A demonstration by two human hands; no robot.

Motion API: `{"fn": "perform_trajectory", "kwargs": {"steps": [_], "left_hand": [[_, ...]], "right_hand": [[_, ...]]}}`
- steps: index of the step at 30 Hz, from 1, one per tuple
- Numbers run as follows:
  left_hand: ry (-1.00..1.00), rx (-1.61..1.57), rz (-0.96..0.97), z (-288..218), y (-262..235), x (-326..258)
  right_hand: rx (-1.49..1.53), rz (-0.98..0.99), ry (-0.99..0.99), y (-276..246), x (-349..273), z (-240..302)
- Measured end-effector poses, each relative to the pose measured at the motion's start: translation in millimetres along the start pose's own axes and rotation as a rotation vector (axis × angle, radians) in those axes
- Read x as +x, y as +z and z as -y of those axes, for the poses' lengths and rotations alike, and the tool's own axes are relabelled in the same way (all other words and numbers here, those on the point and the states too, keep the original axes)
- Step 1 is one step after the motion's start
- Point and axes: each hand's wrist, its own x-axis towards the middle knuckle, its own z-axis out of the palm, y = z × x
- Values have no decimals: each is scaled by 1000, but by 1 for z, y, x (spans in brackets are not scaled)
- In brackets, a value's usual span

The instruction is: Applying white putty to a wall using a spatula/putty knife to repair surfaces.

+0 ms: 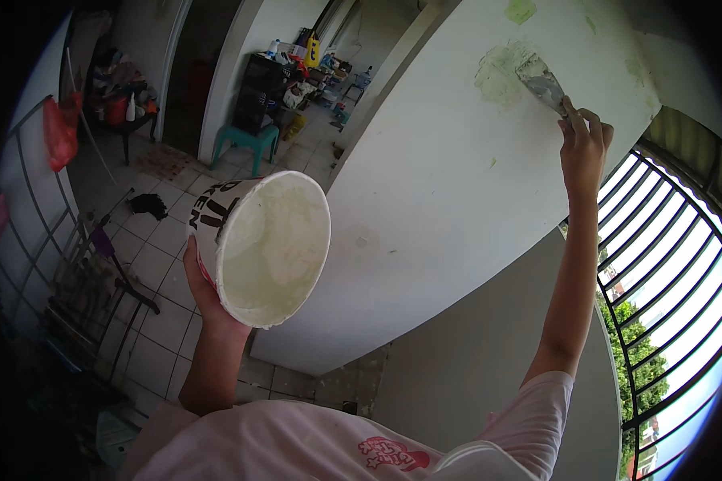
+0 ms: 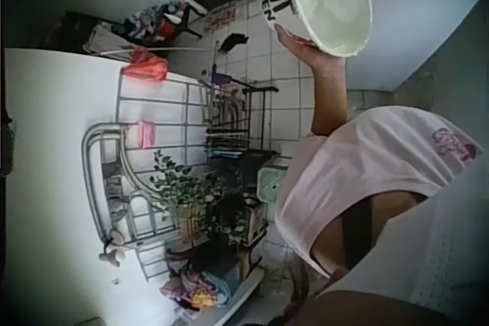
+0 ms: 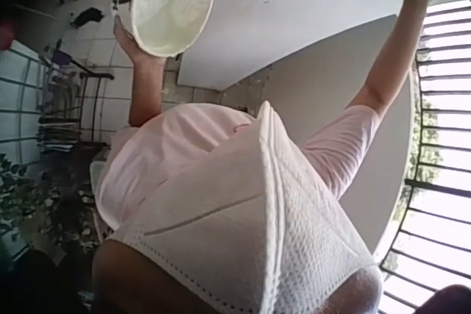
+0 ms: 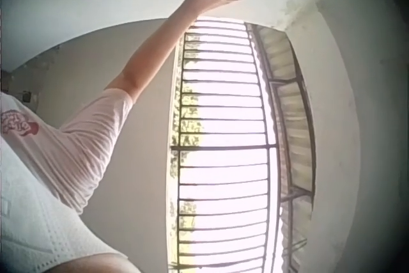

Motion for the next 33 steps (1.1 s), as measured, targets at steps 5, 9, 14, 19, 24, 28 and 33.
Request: {"fn": "perform_trajectory", "kwargs": {"steps": [5,9,14,19,24,28,33], "left_hand": [[-112,7,-1,-4,9,-4],[-108,-29,84,0,2,-8],[-63,-19,73,-8,-3,-3],[-73,-37,-7,-25,-8,-2],[7,15,75,-12,-2,7],[34,96,78,-24,-17,2],[50,209,-50,-24,-12,9]], "right_hand": [[57,-72,-1,-5,-8,17],[184,-149,-28,0,11,48],[200,-80,11,12,-5,34],[177,-89,20,12,-13,28],[226,-165,26,16,-3,37],[247,-125,93,14,-25,38],[237,-199,129,-7,-25,34]]}}
